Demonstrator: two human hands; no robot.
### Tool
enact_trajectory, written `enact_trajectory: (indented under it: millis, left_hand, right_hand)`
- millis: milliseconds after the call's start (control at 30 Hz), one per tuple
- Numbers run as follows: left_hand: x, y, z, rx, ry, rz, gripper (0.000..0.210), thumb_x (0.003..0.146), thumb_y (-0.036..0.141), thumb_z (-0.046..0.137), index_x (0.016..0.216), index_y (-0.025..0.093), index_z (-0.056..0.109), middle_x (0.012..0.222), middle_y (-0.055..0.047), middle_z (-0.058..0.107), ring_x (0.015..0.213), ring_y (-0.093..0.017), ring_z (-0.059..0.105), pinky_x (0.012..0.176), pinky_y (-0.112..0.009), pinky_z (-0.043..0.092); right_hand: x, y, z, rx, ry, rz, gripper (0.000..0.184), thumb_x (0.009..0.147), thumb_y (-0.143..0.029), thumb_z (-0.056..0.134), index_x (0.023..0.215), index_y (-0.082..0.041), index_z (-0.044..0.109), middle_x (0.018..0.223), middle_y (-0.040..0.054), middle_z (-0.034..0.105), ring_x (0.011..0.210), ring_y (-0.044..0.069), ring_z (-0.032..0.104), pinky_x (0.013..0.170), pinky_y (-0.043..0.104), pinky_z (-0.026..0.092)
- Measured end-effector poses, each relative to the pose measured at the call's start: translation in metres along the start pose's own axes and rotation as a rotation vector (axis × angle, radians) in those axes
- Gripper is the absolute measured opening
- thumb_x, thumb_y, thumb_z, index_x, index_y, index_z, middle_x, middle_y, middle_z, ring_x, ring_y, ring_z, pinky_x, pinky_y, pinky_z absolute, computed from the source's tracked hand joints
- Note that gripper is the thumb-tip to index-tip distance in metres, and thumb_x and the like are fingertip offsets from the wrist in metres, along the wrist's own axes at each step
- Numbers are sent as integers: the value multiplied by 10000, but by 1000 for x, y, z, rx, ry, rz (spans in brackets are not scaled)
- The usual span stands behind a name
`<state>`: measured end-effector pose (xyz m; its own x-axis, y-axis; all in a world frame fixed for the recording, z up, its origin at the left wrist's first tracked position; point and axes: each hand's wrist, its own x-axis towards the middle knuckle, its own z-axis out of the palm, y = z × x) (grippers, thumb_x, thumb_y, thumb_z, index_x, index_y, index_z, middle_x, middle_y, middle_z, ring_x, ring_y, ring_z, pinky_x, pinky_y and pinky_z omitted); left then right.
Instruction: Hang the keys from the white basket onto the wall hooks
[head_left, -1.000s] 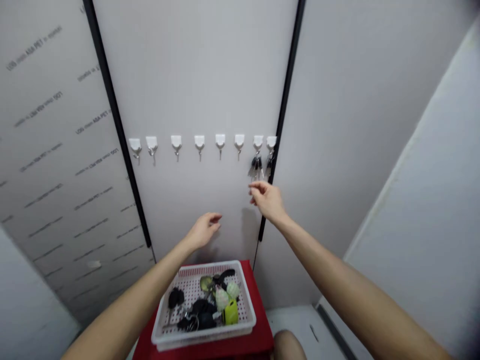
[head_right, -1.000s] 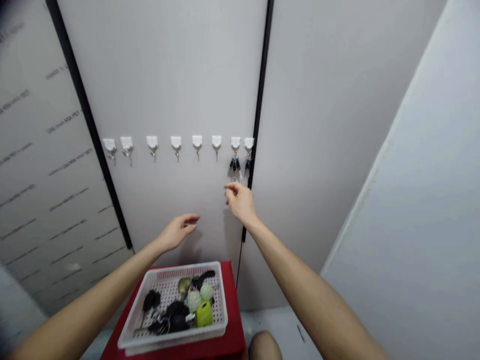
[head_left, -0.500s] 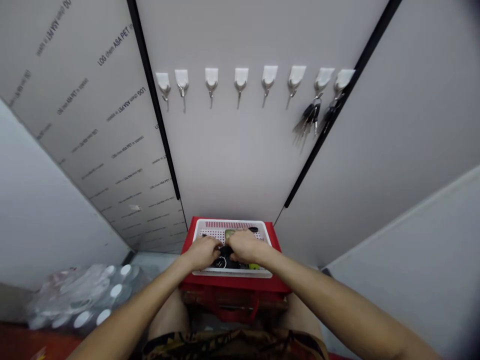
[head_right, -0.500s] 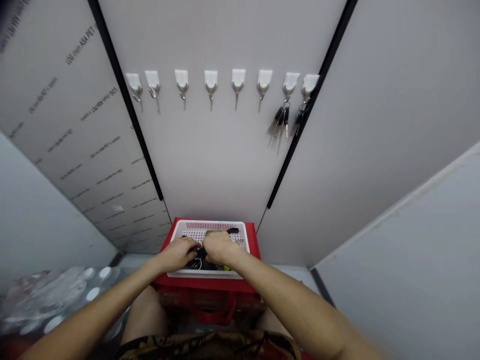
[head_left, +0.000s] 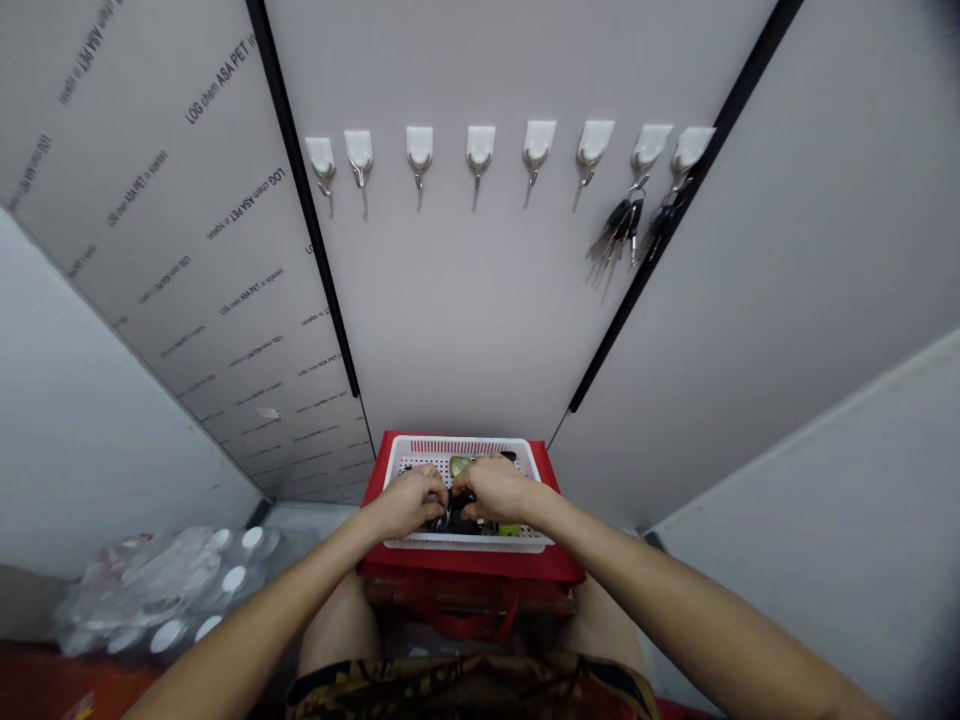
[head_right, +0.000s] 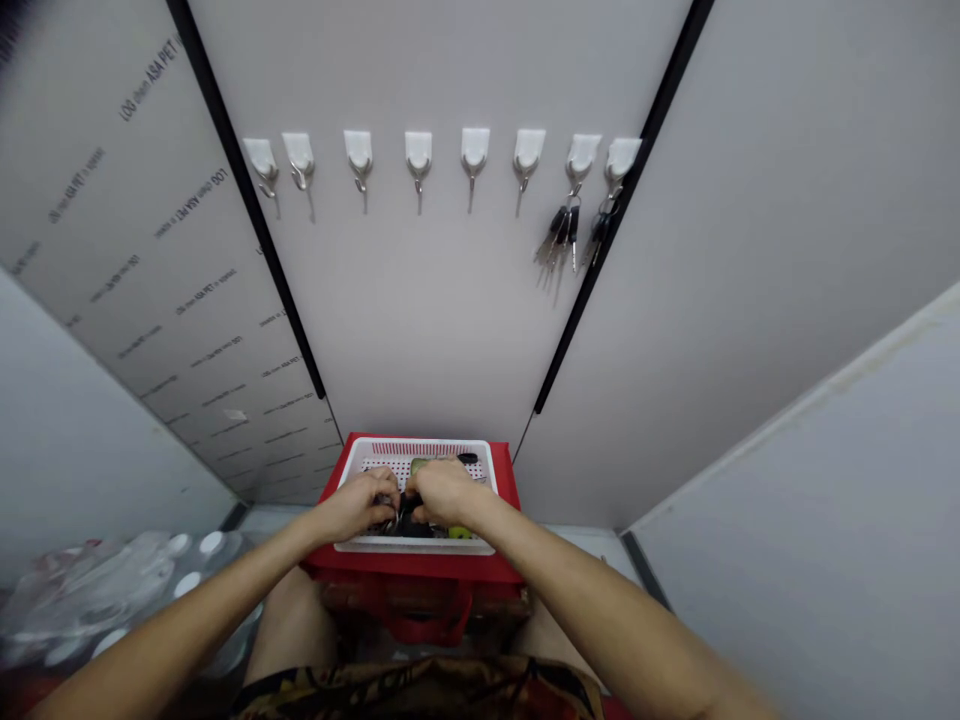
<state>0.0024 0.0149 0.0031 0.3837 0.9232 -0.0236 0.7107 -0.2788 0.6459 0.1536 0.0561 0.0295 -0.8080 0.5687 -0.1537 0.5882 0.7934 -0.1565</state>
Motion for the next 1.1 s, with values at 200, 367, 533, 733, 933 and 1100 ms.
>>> enact_trajectory:
  millis: [200, 367, 533, 733, 933, 1100]
  left_hand:
    - [10, 19, -32, -536, 239, -192, 89, 589, 211, 470, 592, 127, 496, 498, 49, 452, 464, -53, 385, 474, -176, 319]
    - [21, 47, -55, -670, 303, -136, 89, 545, 197, 513, 573, 113, 505, 467, 53, 445, 439, -41, 369, 452, -171, 296]
    - [31, 65, -63, -733, 343, -79, 134, 536, 226, 531, 603, 114, 498, 510, 48, 456, 451, -38, 374, 462, -172, 306]
    - [30, 64, -57, -770, 230, -33, 220, 562, 259, 515, 715, 103, 497, 529, 38, 462, 455, -42, 376, 454, -174, 304]
    - [37, 76, -75, -500, 347, -52, 193, 566, 173, 469, 733, 98, 530, 503, 40, 453, 481, -63, 401, 493, -187, 329]
    - [52, 112, -95, -126, 319, 95, 196, 561, 105, 378, 606, 131, 567, 506, 25, 500, 498, -74, 421, 495, -184, 324]
  right_hand:
    - [-8, 0, -21, 471, 266, -21, 186, 609, -258, 490, 746, -168, 577, 734, 11, 590, 663, 109, 506, 610, 197, 355]
    - [-6, 1, -37, 819, 440, 87, 201, 639, -294, 443, 712, -133, 539, 605, -3, 546, 536, 80, 460, 513, 187, 356]
    - [-7, 5, -51, 971, 607, 119, 146, 626, -286, 441, 612, -144, 474, 521, -35, 470, 483, 64, 424, 497, 192, 358]
    - [-12, 11, -67, 1145, 754, 241, 143, 612, -290, 433, 586, -150, 418, 446, -45, 440, 401, 66, 414, 439, 210, 374]
    - [-21, 15, -67, 927, 810, 240, 124, 619, -252, 442, 619, -136, 486, 531, -7, 497, 477, 79, 437, 492, 217, 364]
    - [-23, 15, -72, 895, 825, 75, 207, 628, -208, 446, 807, -139, 525, 663, 14, 544, 572, 88, 461, 562, 218, 367]
